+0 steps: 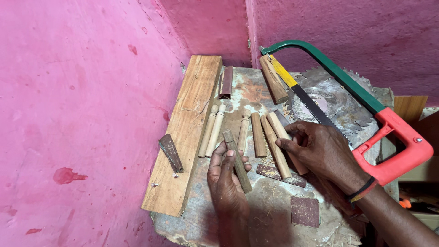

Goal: The person picks up small wooden dowels and uses a sanding block to smooth their surfaces. They rotate the dowels and sand different sections, then place them back on the workbench among other dowels and tools.

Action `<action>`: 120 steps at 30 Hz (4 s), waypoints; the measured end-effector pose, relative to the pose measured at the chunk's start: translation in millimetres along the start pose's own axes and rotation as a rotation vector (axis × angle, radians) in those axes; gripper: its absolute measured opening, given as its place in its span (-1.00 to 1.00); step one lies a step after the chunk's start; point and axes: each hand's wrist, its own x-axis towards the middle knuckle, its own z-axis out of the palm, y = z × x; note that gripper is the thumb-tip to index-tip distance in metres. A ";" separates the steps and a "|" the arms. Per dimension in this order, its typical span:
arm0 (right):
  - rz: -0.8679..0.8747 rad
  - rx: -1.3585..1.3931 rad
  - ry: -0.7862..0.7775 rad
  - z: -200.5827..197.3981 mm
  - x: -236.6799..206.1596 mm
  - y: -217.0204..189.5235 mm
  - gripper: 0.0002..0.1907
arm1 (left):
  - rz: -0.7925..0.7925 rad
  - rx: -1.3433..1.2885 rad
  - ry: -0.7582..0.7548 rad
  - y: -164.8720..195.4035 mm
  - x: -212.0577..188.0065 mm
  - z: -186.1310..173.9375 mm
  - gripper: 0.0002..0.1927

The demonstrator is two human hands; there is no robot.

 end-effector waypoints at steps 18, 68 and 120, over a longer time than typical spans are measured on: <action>-0.025 0.005 0.046 2.9 0.8 2.0 -0.50 | 0.004 -0.095 -0.001 2.3 1.4 -5.5 -0.50; 0.148 -0.145 0.021 -16.0 12.9 20.1 -0.51 | 0.001 -0.043 -0.064 7.7 -7.9 0.8 -0.50; -0.072 0.678 -0.215 -6.1 -6.3 -8.4 -0.70 | 0.548 1.498 0.200 -2.7 -6.4 3.6 -0.51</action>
